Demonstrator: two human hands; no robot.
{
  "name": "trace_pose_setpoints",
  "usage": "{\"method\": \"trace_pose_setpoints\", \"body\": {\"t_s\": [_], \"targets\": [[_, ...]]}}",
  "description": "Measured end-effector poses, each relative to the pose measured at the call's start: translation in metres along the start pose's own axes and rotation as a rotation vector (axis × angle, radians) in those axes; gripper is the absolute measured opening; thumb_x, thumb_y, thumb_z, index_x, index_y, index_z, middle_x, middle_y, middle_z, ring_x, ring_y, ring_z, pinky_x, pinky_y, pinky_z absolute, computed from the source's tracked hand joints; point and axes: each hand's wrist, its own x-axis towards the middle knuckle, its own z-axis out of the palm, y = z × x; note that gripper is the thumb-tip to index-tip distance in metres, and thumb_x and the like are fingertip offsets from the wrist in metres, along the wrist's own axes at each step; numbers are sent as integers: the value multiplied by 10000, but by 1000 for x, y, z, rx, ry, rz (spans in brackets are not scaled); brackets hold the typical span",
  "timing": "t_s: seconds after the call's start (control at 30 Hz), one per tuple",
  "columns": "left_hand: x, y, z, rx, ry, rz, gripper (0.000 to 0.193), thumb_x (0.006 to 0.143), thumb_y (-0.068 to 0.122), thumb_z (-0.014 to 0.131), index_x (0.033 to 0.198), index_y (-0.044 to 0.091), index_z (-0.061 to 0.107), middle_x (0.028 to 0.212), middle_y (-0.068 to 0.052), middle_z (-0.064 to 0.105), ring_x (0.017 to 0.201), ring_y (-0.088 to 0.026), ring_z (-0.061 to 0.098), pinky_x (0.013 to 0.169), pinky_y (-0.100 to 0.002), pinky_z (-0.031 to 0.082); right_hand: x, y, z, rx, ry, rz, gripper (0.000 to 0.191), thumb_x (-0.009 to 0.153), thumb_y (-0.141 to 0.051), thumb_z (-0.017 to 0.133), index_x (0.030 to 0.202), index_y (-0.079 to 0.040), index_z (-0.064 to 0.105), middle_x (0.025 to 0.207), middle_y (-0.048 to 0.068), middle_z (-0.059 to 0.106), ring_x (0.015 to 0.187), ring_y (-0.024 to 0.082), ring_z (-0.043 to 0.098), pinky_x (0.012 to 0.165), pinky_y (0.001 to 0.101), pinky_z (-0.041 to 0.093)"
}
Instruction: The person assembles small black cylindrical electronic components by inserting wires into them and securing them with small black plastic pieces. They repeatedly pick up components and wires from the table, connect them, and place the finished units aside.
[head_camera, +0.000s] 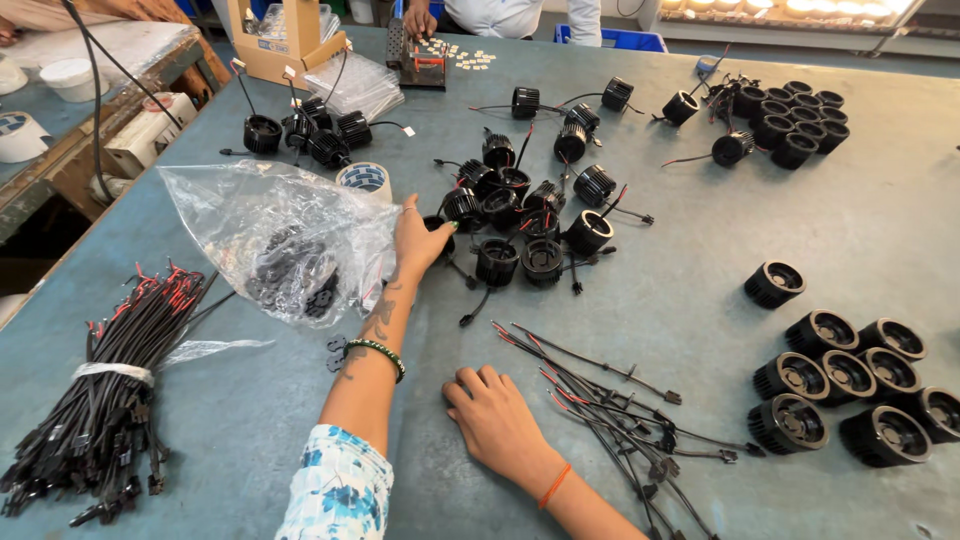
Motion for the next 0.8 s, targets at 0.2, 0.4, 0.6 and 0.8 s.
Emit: {"method": "trace_pose_setpoints", "body": {"t_s": [0.2,0.4,0.6,0.8], "targets": [[-20,15,-20,108,166,592,455,807,-2,699,1244,83,603,1307,-151,603,1216,-377,590,1037,-449,497,2,-2,1,-27,-11,-2,253,904,-155,648,1135,-53,631,1108,114,580,988,306,528,819,413,436],[-3,29,21,389,-345,769,228,918,11,654,1099,134,716,1104,-37,666,1086,-287,663,931,-428,560,2,-2,0,-13,-18,2,252,922,-158,638,1150,-53,633,1112,114,578,988,301,527,819,408,430],[16,15,49,666,-290,633,336,697,38,731,1005,164,778,1260,-89,555,1112,-299,601,828,-430,565,1,1,-2,13,9,-7,241,928,-155,636,1143,-47,643,1126,116,576,1004,297,526,836,409,428],[12,-1,50,517,-149,630,107,903,102,749,1008,97,764,1244,-106,553,1081,-320,601,835,-459,552,0,4,-2,-5,0,-6,234,928,-156,644,1136,-50,650,1097,111,564,996,294,521,819,408,424]]}}
